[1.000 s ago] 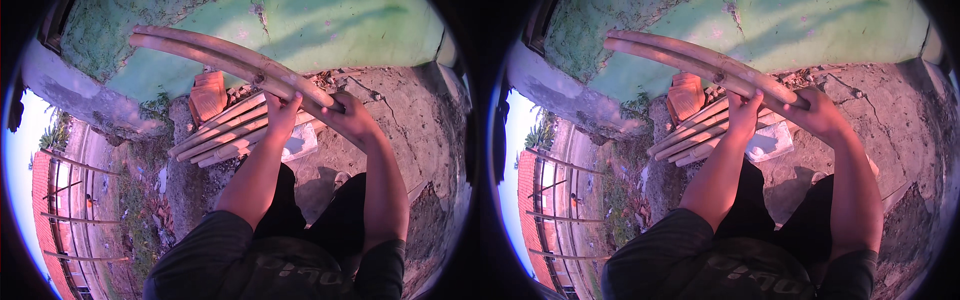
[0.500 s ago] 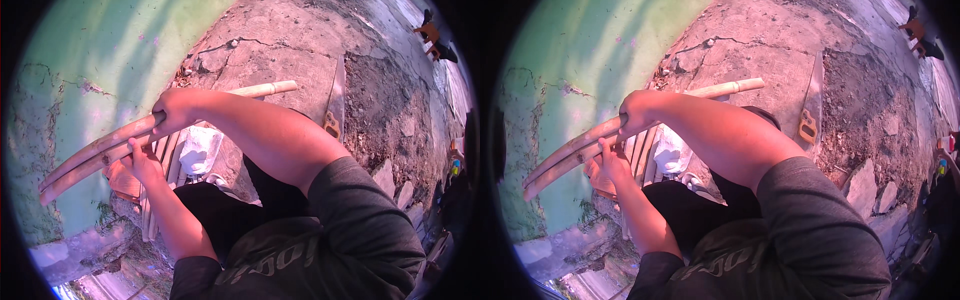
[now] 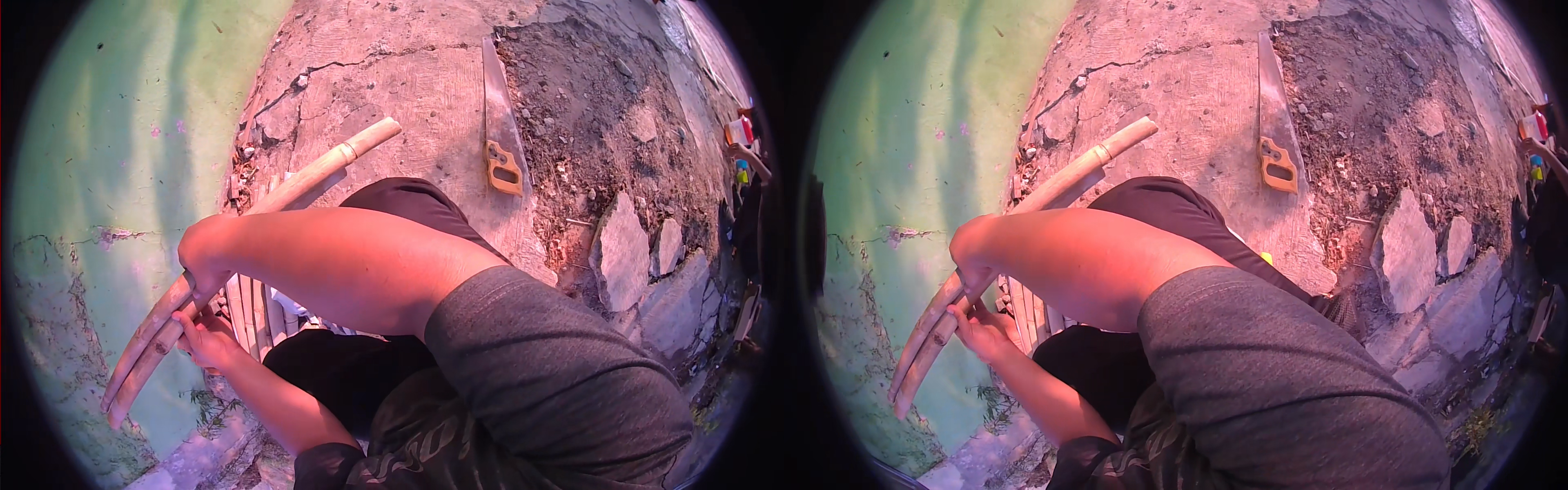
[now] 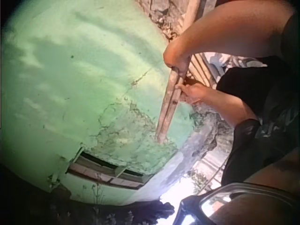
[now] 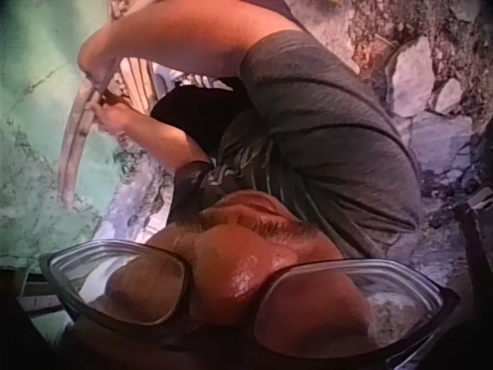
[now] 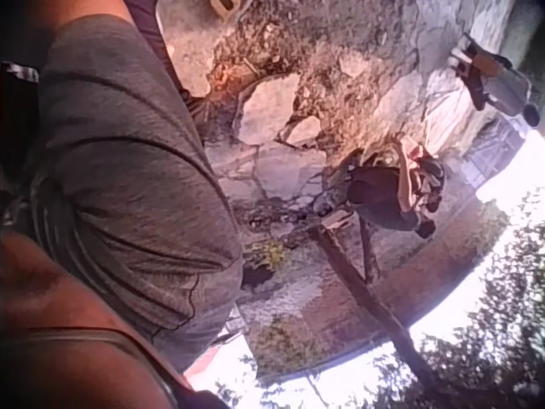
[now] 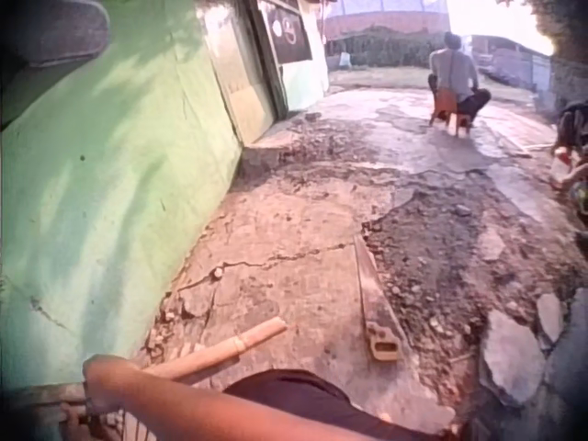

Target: The person selects bamboo stalks and uses a hand saw to cut them.

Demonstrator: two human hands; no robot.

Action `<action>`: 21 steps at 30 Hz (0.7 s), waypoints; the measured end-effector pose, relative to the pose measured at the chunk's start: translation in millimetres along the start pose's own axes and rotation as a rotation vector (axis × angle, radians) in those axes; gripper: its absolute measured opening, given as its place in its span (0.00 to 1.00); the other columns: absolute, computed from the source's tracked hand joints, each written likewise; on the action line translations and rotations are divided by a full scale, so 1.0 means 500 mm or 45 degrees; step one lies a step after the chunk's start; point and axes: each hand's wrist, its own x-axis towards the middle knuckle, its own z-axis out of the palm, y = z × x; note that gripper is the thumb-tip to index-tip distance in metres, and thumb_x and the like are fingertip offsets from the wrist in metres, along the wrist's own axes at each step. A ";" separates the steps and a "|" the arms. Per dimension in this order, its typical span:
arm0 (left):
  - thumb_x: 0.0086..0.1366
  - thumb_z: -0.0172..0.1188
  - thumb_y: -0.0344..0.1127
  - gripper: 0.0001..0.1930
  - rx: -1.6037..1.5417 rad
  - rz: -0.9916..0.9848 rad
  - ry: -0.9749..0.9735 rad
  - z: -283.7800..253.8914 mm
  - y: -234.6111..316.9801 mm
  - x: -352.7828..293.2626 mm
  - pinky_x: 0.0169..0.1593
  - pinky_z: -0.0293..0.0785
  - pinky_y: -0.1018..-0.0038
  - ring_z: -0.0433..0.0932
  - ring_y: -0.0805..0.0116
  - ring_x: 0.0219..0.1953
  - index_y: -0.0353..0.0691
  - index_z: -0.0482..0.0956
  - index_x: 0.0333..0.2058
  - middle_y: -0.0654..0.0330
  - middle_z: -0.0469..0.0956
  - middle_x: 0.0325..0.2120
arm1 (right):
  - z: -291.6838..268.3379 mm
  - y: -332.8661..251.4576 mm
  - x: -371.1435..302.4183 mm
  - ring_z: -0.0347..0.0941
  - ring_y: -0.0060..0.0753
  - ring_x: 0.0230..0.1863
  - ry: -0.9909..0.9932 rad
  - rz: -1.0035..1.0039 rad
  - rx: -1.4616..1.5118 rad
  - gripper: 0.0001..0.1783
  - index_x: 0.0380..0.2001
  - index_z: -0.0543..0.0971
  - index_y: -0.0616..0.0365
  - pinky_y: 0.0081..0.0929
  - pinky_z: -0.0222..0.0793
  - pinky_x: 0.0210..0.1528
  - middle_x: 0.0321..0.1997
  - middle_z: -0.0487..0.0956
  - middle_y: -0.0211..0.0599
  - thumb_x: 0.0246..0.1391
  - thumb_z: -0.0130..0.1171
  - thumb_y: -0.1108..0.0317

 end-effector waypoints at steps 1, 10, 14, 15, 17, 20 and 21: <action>0.65 0.66 0.41 0.28 0.006 0.003 -0.038 -0.001 -0.003 0.002 0.63 0.70 0.56 0.72 0.57 0.56 0.34 0.66 0.56 0.49 0.72 0.54 | 0.001 -0.001 0.002 0.81 0.41 0.36 -0.010 0.009 -0.019 0.26 0.34 0.87 0.52 0.38 0.76 0.39 0.32 0.84 0.37 0.43 0.65 0.41; 0.72 0.55 0.46 0.27 0.005 -0.017 -0.094 -0.013 -0.010 0.017 0.66 0.63 0.62 0.71 0.57 0.57 0.24 0.69 0.55 0.47 0.73 0.54 | 0.005 0.000 0.010 0.80 0.33 0.33 -0.040 0.010 -0.006 0.24 0.30 0.88 0.47 0.36 0.75 0.35 0.29 0.84 0.31 0.37 0.69 0.40; 0.73 0.52 0.47 0.28 0.042 -0.050 -0.067 -0.011 -0.009 0.018 0.66 0.63 0.62 0.70 0.56 0.58 0.22 0.69 0.55 0.45 0.73 0.55 | 0.001 0.001 0.010 0.81 0.39 0.35 -0.057 -0.035 -0.036 0.25 0.29 0.87 0.52 0.38 0.76 0.37 0.30 0.84 0.36 0.38 0.67 0.41; 0.73 0.51 0.47 0.29 0.031 -0.065 -0.068 -0.008 -0.008 0.015 0.66 0.63 0.62 0.70 0.56 0.58 0.21 0.68 0.55 0.45 0.72 0.55 | 0.001 0.001 0.009 0.81 0.39 0.35 -0.061 -0.036 -0.034 0.25 0.29 0.87 0.52 0.38 0.76 0.37 0.30 0.84 0.36 0.38 0.67 0.41; 0.74 0.51 0.47 0.29 0.023 -0.083 -0.066 -0.003 -0.006 0.013 0.66 0.63 0.62 0.70 0.56 0.58 0.20 0.68 0.55 0.44 0.72 0.55 | 0.002 0.000 0.007 0.79 0.35 0.32 -0.048 -0.003 -0.038 0.25 0.29 0.87 0.48 0.37 0.75 0.36 0.29 0.83 0.32 0.37 0.67 0.39; 0.74 0.50 0.47 0.29 0.039 -0.083 -0.058 0.009 -0.008 0.010 0.66 0.63 0.62 0.70 0.56 0.58 0.20 0.68 0.55 0.44 0.71 0.55 | 0.008 0.008 0.023 0.79 0.36 0.33 -0.059 0.009 -0.036 0.27 0.29 0.87 0.49 0.39 0.74 0.36 0.30 0.83 0.32 0.39 0.66 0.37; 0.74 0.50 0.47 0.29 0.048 -0.089 -0.038 0.008 -0.003 0.008 0.66 0.63 0.62 0.70 0.56 0.58 0.20 0.68 0.55 0.44 0.72 0.55 | 0.007 0.002 0.022 0.79 0.36 0.33 -0.066 0.000 -0.034 0.27 0.29 0.87 0.49 0.39 0.74 0.36 0.30 0.83 0.32 0.39 0.66 0.37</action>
